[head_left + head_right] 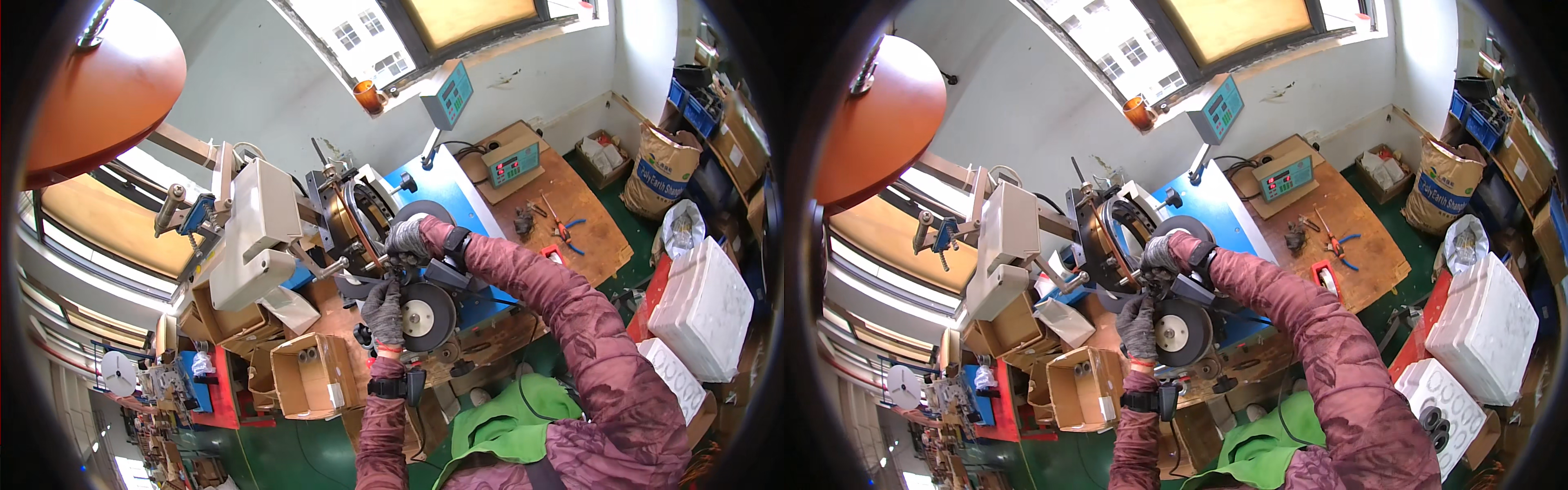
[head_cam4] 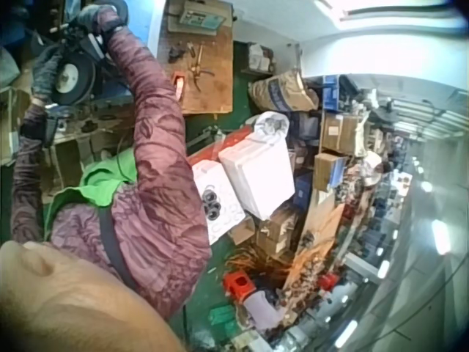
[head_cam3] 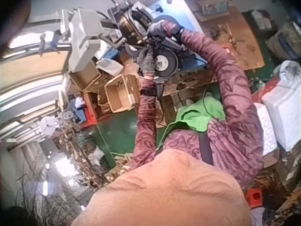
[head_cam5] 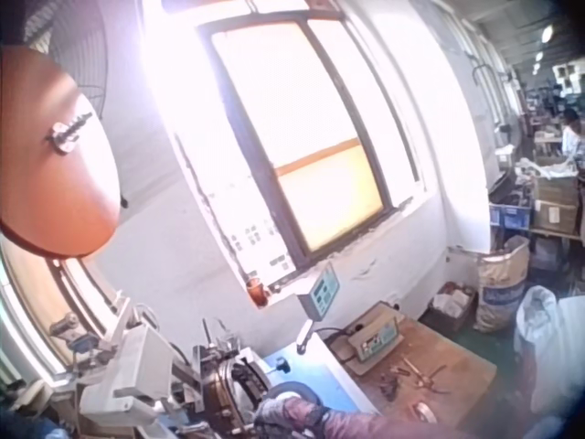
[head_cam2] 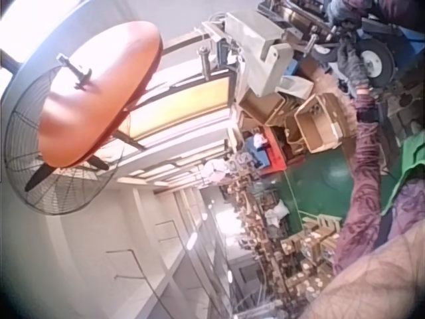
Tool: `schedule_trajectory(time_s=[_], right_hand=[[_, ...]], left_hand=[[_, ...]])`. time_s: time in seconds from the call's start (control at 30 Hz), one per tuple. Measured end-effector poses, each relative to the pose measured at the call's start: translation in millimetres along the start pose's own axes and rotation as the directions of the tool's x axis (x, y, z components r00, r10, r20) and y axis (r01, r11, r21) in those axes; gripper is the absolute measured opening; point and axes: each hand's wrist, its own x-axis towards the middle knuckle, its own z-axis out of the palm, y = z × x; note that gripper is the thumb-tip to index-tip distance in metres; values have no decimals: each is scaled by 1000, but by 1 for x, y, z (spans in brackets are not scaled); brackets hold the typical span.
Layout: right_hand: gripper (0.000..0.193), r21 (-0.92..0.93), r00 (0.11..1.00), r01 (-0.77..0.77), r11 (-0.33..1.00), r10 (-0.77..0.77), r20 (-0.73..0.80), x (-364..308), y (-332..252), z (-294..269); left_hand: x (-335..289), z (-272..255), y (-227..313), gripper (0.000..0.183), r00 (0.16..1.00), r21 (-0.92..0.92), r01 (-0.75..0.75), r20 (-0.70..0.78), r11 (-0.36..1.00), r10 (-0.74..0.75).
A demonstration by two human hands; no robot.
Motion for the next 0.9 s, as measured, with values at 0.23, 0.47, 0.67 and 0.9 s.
schedule_trajectory(time_s=[0.23,0.47,0.67,0.9], right_hand=[[19,-222,783,62,973,-185,-594,-1,8,29],[23,-796,677,-79,600,-553,-485,-17,1,42],[19,-823,585,-183,538,-613,-531,-13,37,29],[25,-848,566,-171,501,-655,-501,-11,34,38]], left_hand=[[-15,-8,60,13,982,-121,-99,150,988,116],[-43,-17,30,16,993,7,81,81,997,-82],[-94,3,30,33,986,-133,18,-164,991,-40],[-212,119,-50,21,447,-218,882,666,418,-597]])
